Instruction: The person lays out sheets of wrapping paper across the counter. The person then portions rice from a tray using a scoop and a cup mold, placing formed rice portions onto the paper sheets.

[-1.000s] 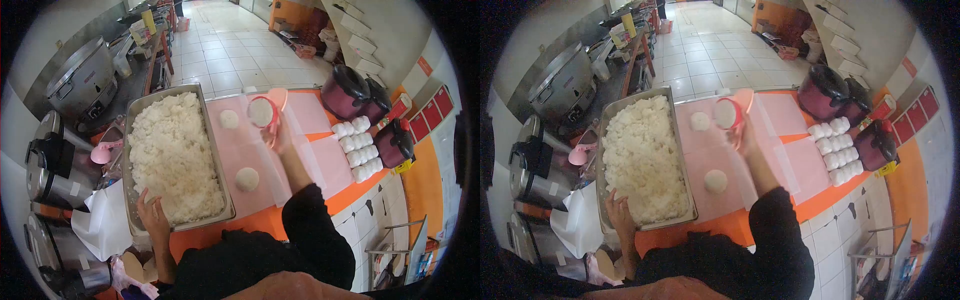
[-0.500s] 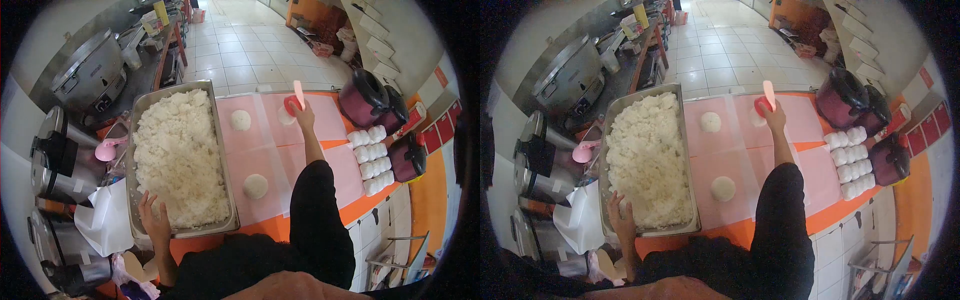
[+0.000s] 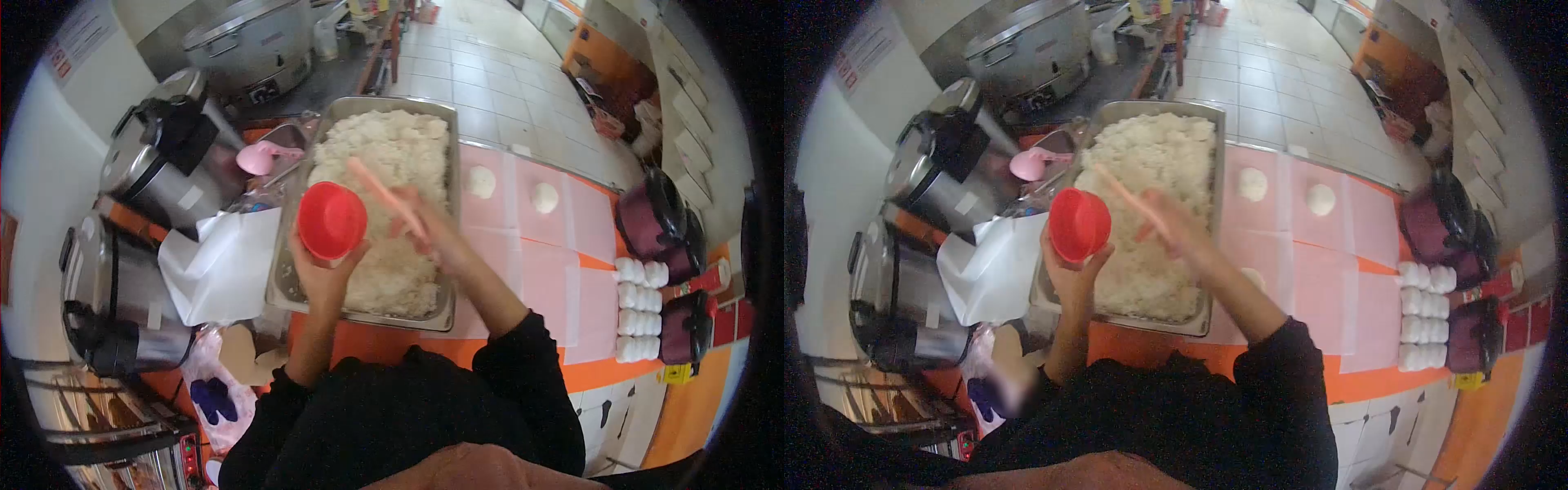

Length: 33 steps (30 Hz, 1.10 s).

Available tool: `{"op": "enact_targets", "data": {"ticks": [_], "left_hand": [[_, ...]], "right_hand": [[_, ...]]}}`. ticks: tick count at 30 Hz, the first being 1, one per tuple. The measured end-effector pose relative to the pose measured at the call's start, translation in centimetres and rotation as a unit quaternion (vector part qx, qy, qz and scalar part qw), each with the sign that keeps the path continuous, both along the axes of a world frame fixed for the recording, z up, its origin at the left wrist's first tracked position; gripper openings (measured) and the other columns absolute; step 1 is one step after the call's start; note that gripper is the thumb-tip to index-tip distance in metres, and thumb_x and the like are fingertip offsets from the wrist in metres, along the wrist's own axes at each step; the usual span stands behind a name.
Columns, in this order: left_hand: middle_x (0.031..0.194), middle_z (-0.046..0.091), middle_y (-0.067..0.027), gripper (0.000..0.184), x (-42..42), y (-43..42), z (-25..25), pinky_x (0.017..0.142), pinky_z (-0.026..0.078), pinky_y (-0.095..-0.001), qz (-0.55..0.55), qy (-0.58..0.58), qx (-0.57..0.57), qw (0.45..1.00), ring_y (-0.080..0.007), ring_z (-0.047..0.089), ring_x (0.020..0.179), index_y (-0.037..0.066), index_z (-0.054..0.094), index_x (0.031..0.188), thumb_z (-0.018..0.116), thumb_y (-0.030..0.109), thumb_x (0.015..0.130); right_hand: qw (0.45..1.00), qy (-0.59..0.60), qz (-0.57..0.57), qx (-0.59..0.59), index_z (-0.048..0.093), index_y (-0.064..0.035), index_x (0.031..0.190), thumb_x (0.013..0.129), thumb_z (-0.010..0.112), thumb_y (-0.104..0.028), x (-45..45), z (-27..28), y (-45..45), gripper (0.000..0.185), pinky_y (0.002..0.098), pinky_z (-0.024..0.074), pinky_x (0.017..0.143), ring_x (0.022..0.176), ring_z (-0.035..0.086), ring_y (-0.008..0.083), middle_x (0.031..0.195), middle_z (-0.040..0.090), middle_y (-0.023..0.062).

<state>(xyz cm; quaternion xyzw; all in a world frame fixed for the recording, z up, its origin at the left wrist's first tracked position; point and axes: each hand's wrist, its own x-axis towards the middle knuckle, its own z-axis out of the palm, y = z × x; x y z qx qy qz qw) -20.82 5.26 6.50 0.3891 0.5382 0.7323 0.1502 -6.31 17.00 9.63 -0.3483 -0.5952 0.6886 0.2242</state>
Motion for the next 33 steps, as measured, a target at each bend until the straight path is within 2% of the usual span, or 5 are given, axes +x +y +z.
{"op": "enact_targets", "data": {"ticks": [3, 6, 18, 27, 33], "left_hand": [[0.123, 0.047, -0.0163, 0.089, -4.0, -2.5, -0.3, 0.096, 0.043, -0.0394, 0.065, 0.167, -0.123, 0.976, -0.0295, 0.048, 0.115, 0.003, 0.037, 0.132, 0.086, 0.016, 0.059], [0.118, 0.048, -0.0193, 0.089, -5.3, -3.9, -0.9, 0.093, 0.043, -0.0427, 0.088, 0.356, -0.357, 0.859, -0.0351, 0.051, 0.108, 0.000, 0.039, 0.130, 0.085, 0.029, 0.059], [0.114, 0.052, -0.0213, 0.086, -5.4, -2.4, -3.8, 0.086, 0.048, -0.0439, 0.024, 0.341, -0.486, 0.804, -0.0372, 0.057, 0.102, 0.000, 0.045, 0.125, 0.080, 0.043, 0.060], [0.117, 0.053, -0.0198, 0.092, -5.8, -3.0, -4.0, 0.088, 0.047, -0.0426, -0.085, 0.364, -0.383, 0.844, -0.0371, 0.057, 0.103, -0.001, 0.048, 0.125, 0.083, 0.044, 0.053], [0.109, 0.058, -0.0200, 0.090, -5.2, -2.3, -3.6, 0.088, 0.046, -0.0422, -0.095, 0.332, -0.418, 0.840, -0.0366, 0.058, 0.100, -0.001, 0.052, 0.120, 0.083, 0.049, 0.052]], "right_hand": [[0.955, -0.071, -0.033, 0.285, 0.046, -0.0137, 0.134, 0.094, 0.046, -0.044, -0.3, -3.5, 4.8, 0.051, 0.0284, 0.0438, 0.053, 0.061, 0.057, 0.0117, 0.079, 0.063, 0.0032], [0.711, -0.393, -0.009, 0.583, 0.034, -0.0102, 0.141, 0.095, 0.044, -0.030, -1.5, -3.3, 5.9, 0.051, 0.0371, 0.0497, 0.059, 0.072, 0.065, 0.0234, 0.085, 0.067, 0.0125], [0.636, -0.370, 0.247, 0.631, 0.027, -0.0115, 0.143, 0.088, 0.048, -0.021, -5.4, -7.9, -2.8, 0.059, 0.0431, 0.0487, 0.050, 0.061, 0.064, 0.0296, 0.076, 0.065, 0.0133], [0.639, -0.426, 0.061, 0.638, 0.033, -0.0052, 0.138, 0.085, 0.049, -0.013, 0.2, -6.7, 2.8, 0.056, 0.0438, 0.0495, 0.053, 0.063, 0.064, 0.0328, 0.082, 0.066, 0.0149], [0.676, -0.403, 0.206, 0.582, 0.038, -0.0078, 0.137, 0.084, 0.049, -0.013, -0.9, -5.0, -0.9, 0.054, 0.0442, 0.0503, 0.056, 0.065, 0.065, 0.0320, 0.081, 0.066, 0.0134]]}}
